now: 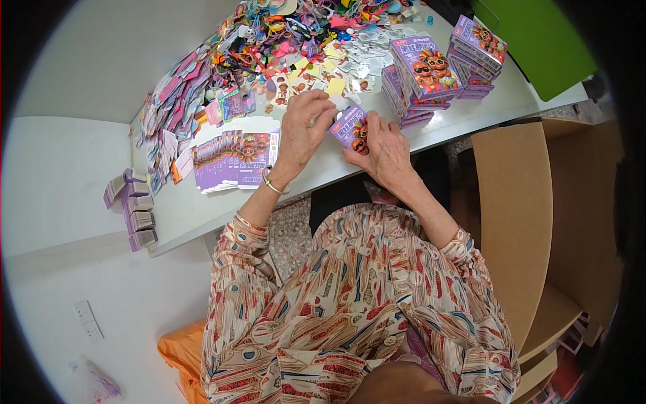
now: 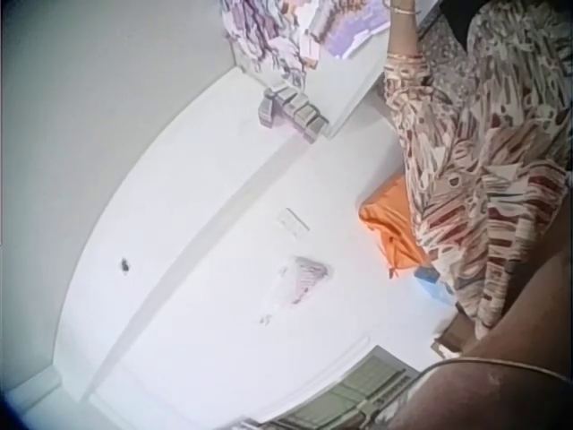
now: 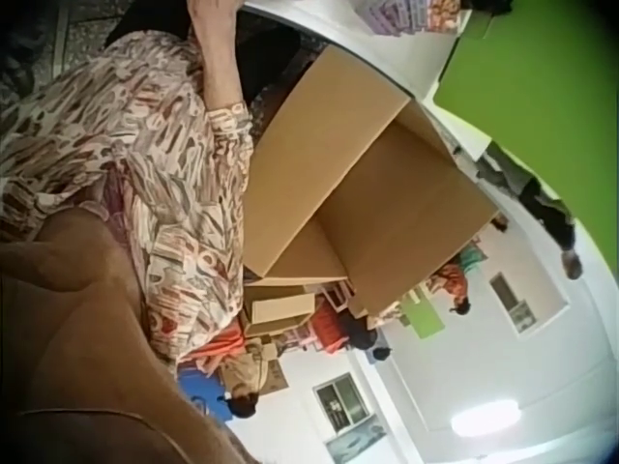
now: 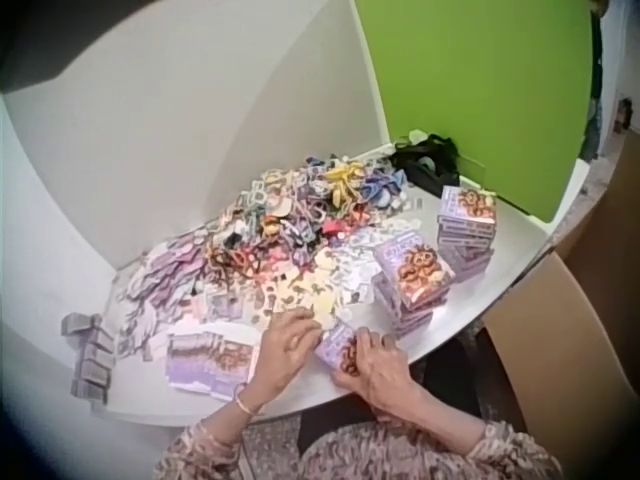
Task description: Packing small purple product boxes into a large cardboard shipping carton.
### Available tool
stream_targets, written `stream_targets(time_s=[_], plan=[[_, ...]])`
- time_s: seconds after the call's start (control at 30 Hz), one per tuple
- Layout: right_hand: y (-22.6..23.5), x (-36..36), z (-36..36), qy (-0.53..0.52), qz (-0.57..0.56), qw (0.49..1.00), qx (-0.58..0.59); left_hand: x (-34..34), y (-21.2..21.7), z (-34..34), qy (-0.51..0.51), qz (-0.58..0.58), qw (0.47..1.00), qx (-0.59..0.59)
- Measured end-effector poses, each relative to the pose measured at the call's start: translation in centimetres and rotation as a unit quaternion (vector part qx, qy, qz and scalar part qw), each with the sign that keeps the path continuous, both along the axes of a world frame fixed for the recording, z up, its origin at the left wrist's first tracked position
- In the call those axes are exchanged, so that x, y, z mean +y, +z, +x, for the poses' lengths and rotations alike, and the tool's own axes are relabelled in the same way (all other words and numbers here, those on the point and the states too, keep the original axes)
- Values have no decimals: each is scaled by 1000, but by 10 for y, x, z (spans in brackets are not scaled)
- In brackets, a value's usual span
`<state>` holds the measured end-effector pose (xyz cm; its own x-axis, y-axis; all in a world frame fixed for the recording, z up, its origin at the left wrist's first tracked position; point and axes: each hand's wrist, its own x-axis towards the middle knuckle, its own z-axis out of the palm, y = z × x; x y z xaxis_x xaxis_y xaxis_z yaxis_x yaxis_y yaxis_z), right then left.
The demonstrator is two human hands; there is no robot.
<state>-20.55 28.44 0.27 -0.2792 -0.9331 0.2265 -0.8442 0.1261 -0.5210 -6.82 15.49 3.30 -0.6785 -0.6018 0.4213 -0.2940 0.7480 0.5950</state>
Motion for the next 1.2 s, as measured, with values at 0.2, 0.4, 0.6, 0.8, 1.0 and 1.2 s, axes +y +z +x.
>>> stream_targets(time_s=[0.2,0.4,0.6,0.8,1.0,1.2], plan=[[0,1,3,-2,5,1000,-7,-7,-12,11,-61,232,971,-7],[-7,-2,-1,-15,-66,998,-3,20,-5,22,24,374,924,76],[6,-5,5,-29,-69,995,-63,53,-28,7,13,432,862,266],[0,-5,1,3,-64,991,-113,49,-34,0,20,419,870,258],[7,-4,-4,42,-43,991,-118,45,-32,9,5,400,893,206],[9,-8,-8,85,-63,987,-119,52,-17,10,21,288,949,125]])
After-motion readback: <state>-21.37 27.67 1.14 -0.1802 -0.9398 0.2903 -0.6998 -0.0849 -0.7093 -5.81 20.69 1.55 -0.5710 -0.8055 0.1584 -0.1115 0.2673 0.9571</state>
